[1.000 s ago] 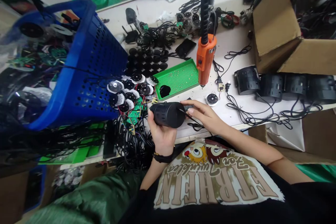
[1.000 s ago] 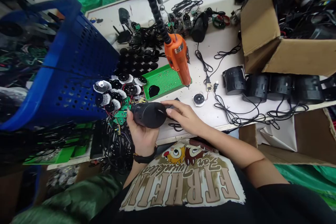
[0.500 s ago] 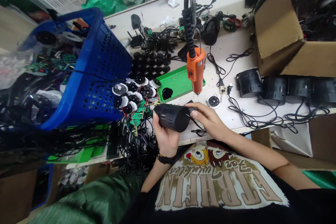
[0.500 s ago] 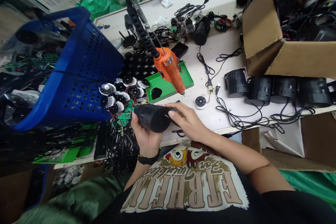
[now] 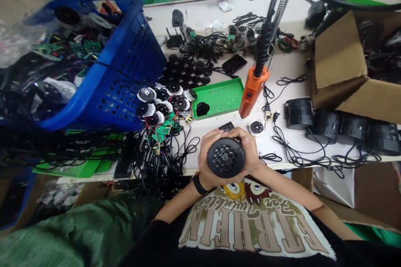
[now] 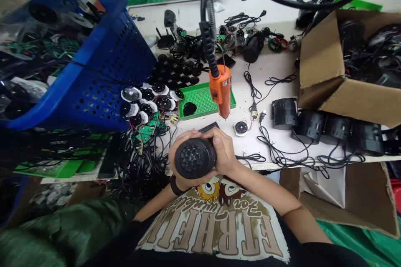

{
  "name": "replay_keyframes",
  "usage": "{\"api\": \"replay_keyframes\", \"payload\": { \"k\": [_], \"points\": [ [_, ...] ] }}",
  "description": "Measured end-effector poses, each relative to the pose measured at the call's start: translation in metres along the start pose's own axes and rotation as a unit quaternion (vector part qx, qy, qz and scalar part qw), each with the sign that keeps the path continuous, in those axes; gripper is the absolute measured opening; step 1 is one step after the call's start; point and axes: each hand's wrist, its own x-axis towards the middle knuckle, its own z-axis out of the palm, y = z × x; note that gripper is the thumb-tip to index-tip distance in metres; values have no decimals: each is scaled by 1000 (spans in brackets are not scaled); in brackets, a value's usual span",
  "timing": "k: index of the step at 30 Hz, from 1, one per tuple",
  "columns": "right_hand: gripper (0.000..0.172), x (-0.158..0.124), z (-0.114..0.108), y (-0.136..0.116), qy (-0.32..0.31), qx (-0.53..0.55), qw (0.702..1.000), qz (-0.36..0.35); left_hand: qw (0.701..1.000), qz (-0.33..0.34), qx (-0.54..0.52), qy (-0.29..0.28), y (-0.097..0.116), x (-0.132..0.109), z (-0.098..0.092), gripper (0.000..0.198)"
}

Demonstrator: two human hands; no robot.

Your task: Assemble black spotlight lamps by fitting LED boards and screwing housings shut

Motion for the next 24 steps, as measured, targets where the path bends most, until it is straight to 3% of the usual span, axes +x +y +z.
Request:
{"api": "replay_keyframes", "payload": {
  "k": [5,12,17,21,24],
  "points": [
    [56,0,0,7,7,9,1000,18,999,12,7,34,-2,-2,7,118],
    [67,-2,0,-16,-19,34,999,28,998,33,47,35,-6,-3,4,120],
    [66,-4,2,-27,33,64,997,13,995,33,85,33,-6,-4,0,98],
    [70,-4,-1,-31,33,11,999,-36,994,47,93,16,-3,-4,0,95],
    [64,-2,-2,-33,40,5,998,-38,994,47,94,25,-3,-6,3,91]
  ]
}}
